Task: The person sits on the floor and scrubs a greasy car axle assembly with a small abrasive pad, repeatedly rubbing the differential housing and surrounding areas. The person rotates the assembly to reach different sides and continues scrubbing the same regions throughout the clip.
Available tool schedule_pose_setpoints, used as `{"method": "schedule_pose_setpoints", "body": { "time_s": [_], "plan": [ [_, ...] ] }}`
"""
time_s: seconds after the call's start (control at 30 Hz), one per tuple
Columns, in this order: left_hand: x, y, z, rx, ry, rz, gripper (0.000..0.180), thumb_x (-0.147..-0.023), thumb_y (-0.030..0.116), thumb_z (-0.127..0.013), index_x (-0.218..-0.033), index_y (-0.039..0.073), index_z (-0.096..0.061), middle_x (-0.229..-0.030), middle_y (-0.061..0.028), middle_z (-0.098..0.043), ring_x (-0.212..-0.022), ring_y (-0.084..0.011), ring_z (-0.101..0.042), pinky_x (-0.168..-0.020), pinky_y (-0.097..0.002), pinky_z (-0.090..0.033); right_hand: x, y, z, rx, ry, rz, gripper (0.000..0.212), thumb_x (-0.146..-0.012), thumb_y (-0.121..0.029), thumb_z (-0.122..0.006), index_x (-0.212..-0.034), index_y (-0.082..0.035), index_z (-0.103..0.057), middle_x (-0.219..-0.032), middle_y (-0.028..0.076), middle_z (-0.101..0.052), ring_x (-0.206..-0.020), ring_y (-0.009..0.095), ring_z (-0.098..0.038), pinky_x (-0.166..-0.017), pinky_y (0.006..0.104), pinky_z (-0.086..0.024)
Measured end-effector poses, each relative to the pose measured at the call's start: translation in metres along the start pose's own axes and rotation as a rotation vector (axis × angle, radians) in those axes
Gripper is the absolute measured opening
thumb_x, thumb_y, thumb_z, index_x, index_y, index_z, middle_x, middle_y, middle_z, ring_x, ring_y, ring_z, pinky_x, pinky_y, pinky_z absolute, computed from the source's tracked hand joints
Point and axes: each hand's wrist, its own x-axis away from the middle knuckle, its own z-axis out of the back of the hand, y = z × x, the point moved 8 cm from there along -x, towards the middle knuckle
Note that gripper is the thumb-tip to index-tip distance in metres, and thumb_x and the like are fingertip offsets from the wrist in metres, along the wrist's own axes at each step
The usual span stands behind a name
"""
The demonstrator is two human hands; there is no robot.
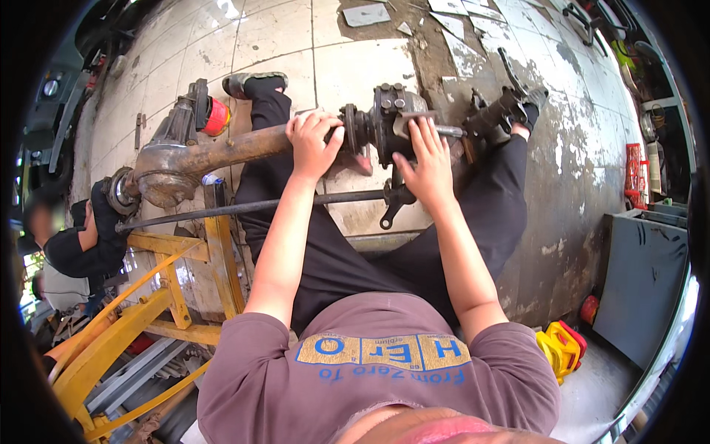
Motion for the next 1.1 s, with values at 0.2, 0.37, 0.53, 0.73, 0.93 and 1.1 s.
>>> {"method": "schedule_pose_setpoints", "body": {
  "time_s": [0.2,0.37,0.53,0.73,0.93,1.1],
  "plan": [
    [0.01,0.004,-0.002,-0.028,-0.031,0.012,0.019,-0.1,0.037,-0.075,-0.101,0.019,-0.082,-0.116,0.002,-0.079,-0.13,-0.0245,-0.067,-0.121,-0.0512,-0.034,0.04,-0.007,-0.009,0.047,-0.048,-0.009,0.09,-0.101,-0.042,-0.083,-0.175,-0.008,-0.047,-0.184,0.021,-0.041,-0.172,0.041,-0.035,-0.13,0.0724,-0.035],
    [0.009,-0.004,0.0,-0.034,-0.006,-0.005,0.017,-0.099,0.033,-0.076,-0.103,0.019,-0.084,-0.118,0.0013,-0.08,-0.129,-0.025,-0.068,-0.118,-0.0513,-0.038,0.0,-0.002,-0.002,-0.005,-0.034,-0.002,0.083,-0.105,-0.04,-0.079,-0.175,-0.009,-0.046,-0.183,0.02,-0.042,-0.172,0.04,-0.036,-0.132,0.0702,-0.033],
    [0.006,0.003,-0.001,-0.044,-0.027,-0.001,0.014,-0.099,0.033,-0.077,-0.102,0.02,-0.083,-0.117,0.0022,-0.079,-0.13,-0.0241,-0.067,-0.12,-0.0503,-0.036,0.036,0.001,-0.015,0.058,-0.056,-0.023,0.089,-0.102,-0.042,-0.082,-0.176,-0.007,-0.045,-0.186,0.02,-0.038,-0.174,0.039,-0.033,-0.133,0.0744,-0.028],
    [0.004,-0.002,0.001,-0.018,-0.01,0.018,0.017,-0.099,0.034,-0.077,-0.102,0.019,-0.083,-0.117,0.001,-0.08,-0.128,-0.0248,-0.067,-0.118,-0.0497,-0.037,-0.007,-0.004,0.001,0.07,0.009,-0.005,0.081,-0.106,-0.043,-0.078,-0.173,-0.008,-0.049,-0.183,0.018,-0.044,-0.172,0.036,-0.037,-0.132,0.0754,-0.03],
    [0.012,-0.002,-0.004,0.025,-0.039,0.037,0.016,-0.098,0.036,-0.077,-0.101,0.022,-0.083,-0.119,0.0021,-0.079,-0.132,-0.0257,-0.066,-0.122,-0.0522,-0.033,0.04,-0.002,-0.015,0.078,-0.1,-0.065,0.092,-0.103,-0.044,-0.08,-0.178,-0.006,-0.041,-0.188,0.019,-0.035,-0.175,0.038,-0.03,-0.134,0.0739,-0.025],
    [0.005,-0.001,0.001,-0.002,0.011,0.012,0.018,-0.099,0.036,-0.076,-0.1,0.02,-0.083,-0.115,0.0016,-0.079,-0.127,-0.0244,-0.067,-0.117,-0.0492,-0.035,0.003,-0.004,-0.005,0.094,0.031,0.006,0.085,-0.105,-0.04,-0.079,-0.174,-0.005,-0.046,-0.184,0.018,-0.042,-0.172,0.038,-0.037,-0.132,0.0715,-0.031]
  ]
}}
